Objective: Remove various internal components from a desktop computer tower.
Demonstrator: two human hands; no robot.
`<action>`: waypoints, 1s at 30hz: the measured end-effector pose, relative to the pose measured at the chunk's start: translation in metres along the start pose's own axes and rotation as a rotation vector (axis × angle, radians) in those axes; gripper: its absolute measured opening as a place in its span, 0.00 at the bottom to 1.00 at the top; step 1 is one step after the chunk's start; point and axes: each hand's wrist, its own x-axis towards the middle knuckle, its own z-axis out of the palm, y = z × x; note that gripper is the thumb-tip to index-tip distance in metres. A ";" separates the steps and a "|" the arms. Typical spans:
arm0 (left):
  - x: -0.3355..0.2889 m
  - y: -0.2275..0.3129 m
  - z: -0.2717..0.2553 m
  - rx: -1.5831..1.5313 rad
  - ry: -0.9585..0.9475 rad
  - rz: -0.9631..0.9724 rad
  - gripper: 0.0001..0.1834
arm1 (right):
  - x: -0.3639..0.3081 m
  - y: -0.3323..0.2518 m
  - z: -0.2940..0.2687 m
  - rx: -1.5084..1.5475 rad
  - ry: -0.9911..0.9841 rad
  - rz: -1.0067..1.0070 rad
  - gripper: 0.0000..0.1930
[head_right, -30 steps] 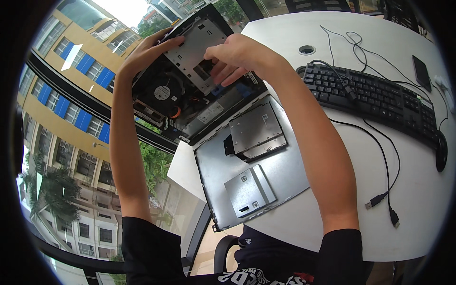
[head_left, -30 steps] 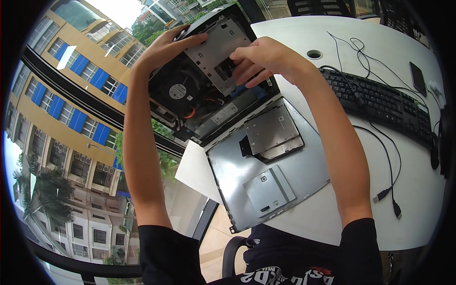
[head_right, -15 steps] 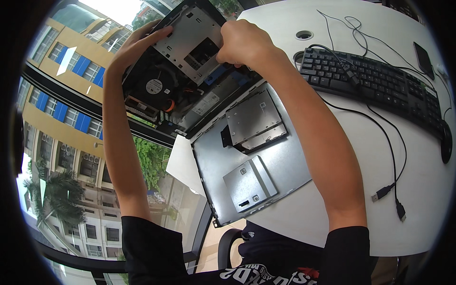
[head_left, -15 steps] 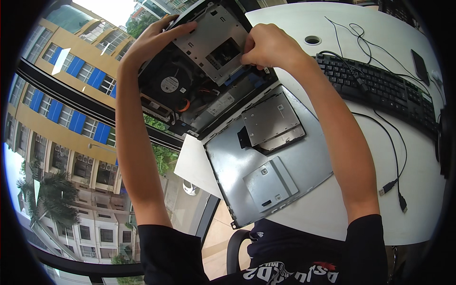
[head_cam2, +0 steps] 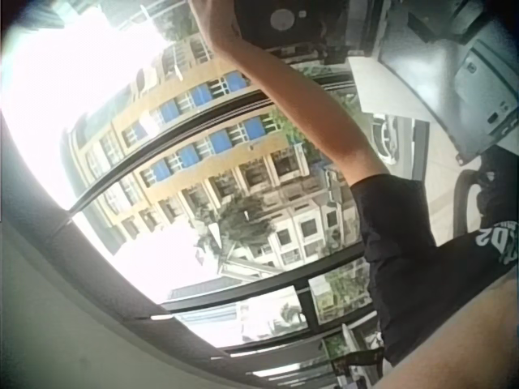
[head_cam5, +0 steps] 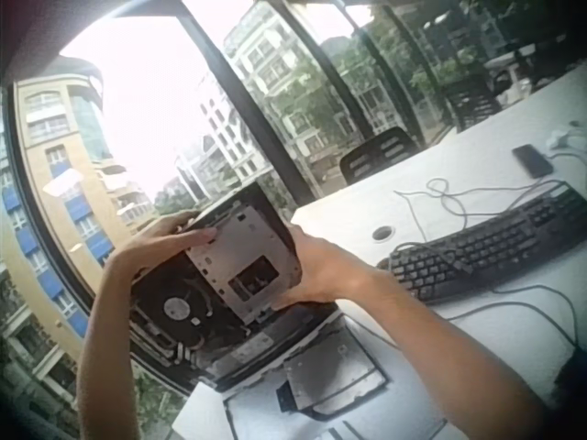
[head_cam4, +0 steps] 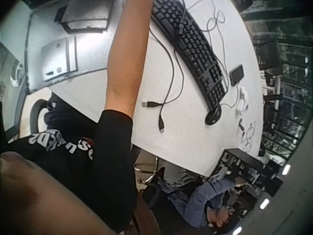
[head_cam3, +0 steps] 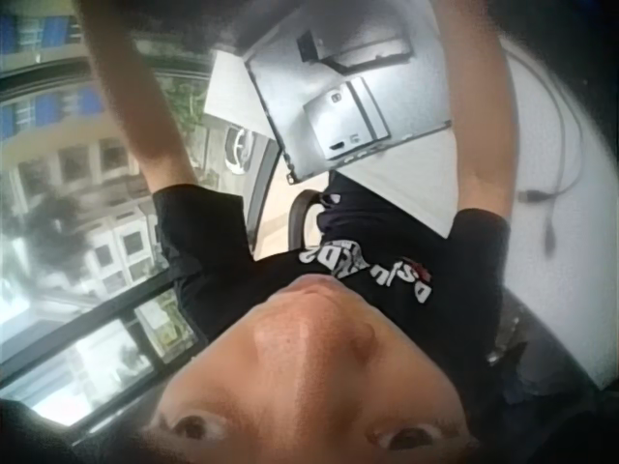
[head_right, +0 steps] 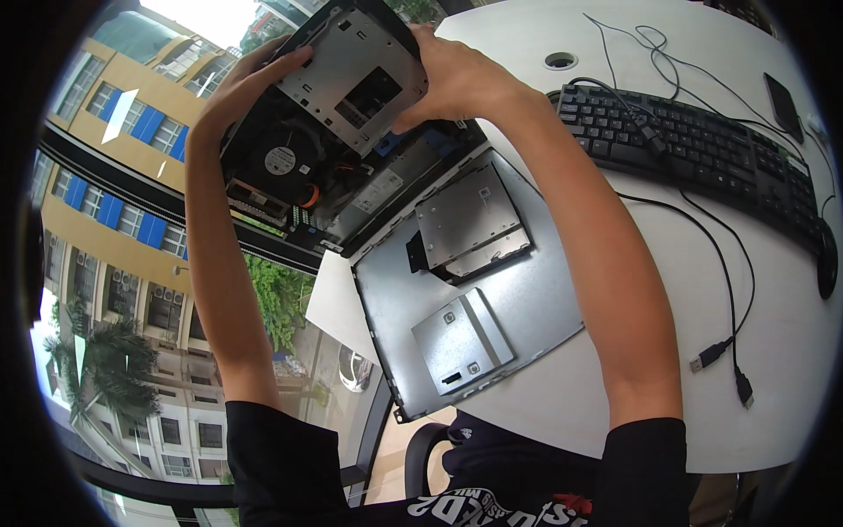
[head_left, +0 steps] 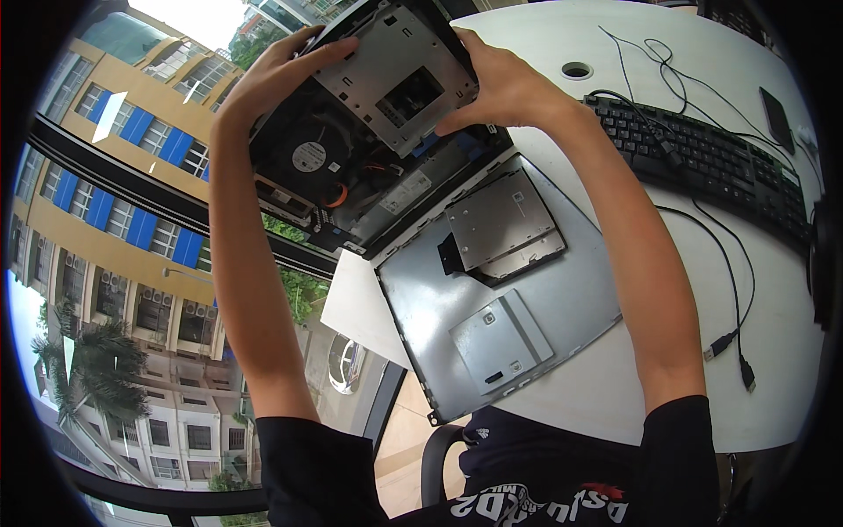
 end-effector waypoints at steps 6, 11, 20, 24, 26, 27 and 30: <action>0.004 -0.007 -0.001 0.005 0.024 -0.014 0.47 | -0.008 0.003 0.002 -0.051 0.062 -0.052 0.62; 0.004 -0.014 -0.001 0.037 0.017 0.062 0.54 | -0.010 0.006 0.005 -0.157 0.129 -0.066 0.61; 0.004 -0.013 -0.005 0.055 -0.076 0.025 0.56 | -0.014 0.005 0.006 -0.180 0.109 -0.007 0.56; 0.005 -0.015 -0.004 0.084 -0.061 0.010 0.56 | -0.013 0.008 0.009 -0.129 0.102 0.015 0.55; 0.005 -0.012 -0.004 0.108 -0.055 -0.021 0.55 | -0.013 0.010 0.008 -0.099 0.074 0.029 0.53; 0.005 -0.009 -0.005 0.105 -0.060 -0.023 0.55 | -0.013 0.012 0.009 -0.099 0.069 0.033 0.53; 0.006 -0.012 -0.004 0.055 -0.072 -0.002 0.52 | -0.012 0.013 0.012 -0.079 0.043 0.066 0.52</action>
